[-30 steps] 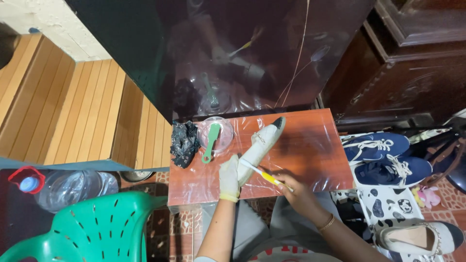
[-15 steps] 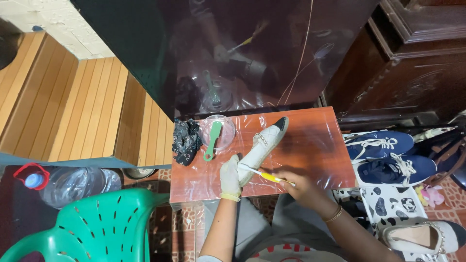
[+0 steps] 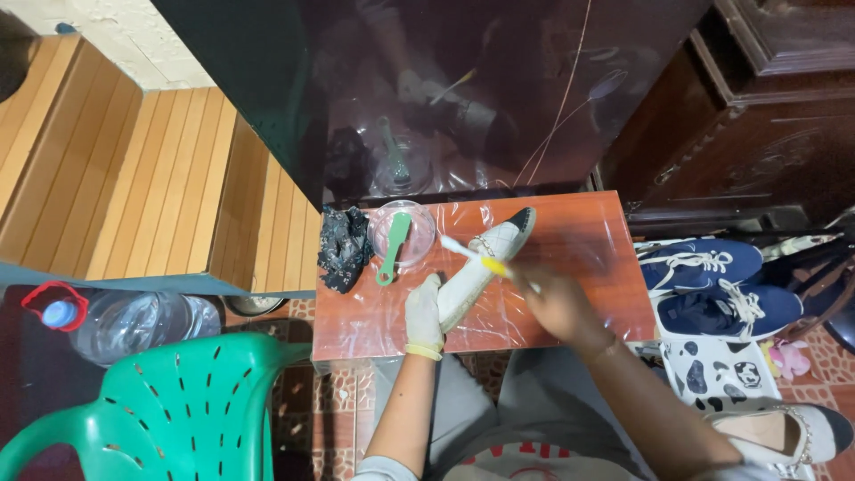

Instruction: The person scrubs a white shoe with a black toe cap using a yellow toothbrush. The shoe is held in the left hand while the right hand scrubs the surface. The person occasionally dips the brush into a small container of liquid on the table.

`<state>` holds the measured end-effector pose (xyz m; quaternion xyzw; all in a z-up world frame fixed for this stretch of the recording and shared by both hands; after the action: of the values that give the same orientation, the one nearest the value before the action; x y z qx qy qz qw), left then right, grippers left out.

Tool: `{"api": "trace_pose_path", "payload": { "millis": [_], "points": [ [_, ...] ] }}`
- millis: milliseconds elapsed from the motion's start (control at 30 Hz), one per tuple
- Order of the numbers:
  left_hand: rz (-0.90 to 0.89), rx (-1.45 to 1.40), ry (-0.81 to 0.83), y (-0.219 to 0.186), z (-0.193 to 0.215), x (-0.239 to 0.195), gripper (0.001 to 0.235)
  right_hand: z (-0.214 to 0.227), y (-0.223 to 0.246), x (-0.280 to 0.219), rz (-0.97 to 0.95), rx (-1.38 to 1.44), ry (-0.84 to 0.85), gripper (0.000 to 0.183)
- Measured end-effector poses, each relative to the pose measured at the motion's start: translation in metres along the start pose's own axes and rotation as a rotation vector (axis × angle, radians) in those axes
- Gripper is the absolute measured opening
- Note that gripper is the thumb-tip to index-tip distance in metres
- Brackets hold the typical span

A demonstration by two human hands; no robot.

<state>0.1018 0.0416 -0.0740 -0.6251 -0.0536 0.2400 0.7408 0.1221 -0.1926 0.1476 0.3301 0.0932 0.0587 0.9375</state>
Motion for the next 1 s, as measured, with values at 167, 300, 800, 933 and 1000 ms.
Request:
{"api": "trace_pose_path", "payload": {
  "millis": [167,300,800,933,1000],
  "points": [
    [-0.263,0.253,0.087,-0.024,-0.009,-0.008,0.042,-0.053,0.017,0.079,0.215,-0.415,0.008,0.032],
    [-0.467,0.455,0.066,-0.026,-0.010,-0.001,0.034,-0.110,0.035,0.119,0.300,-0.676,0.139,0.029],
    [0.103,-0.078,0.058,-0.011,-0.004,-0.005,0.043,-0.071,-0.075,-0.009,0.089,1.054,0.255,0.053],
    [0.208,-0.173,-0.005,-0.031,0.007,-0.022,0.045,-0.123,-0.097,-0.055,-0.035,1.154,0.382,0.038],
    [0.245,-0.452,-0.125,-0.042,0.014,-0.031,0.030,-0.140,-0.080,-0.079,-0.120,1.117,0.524,0.027]
  ]
}}
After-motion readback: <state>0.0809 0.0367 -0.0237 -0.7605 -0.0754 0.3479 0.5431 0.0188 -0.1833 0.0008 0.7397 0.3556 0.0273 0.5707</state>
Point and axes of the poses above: each hand's wrist, its own x-axis towards the middle knuckle, its own z-axis out of the back of the hand, y = z × x, the point moved 10 cm from there along x, towards the middle knuckle, and after that the axes turned 6 degrees about -z, right-handed, at the moved point
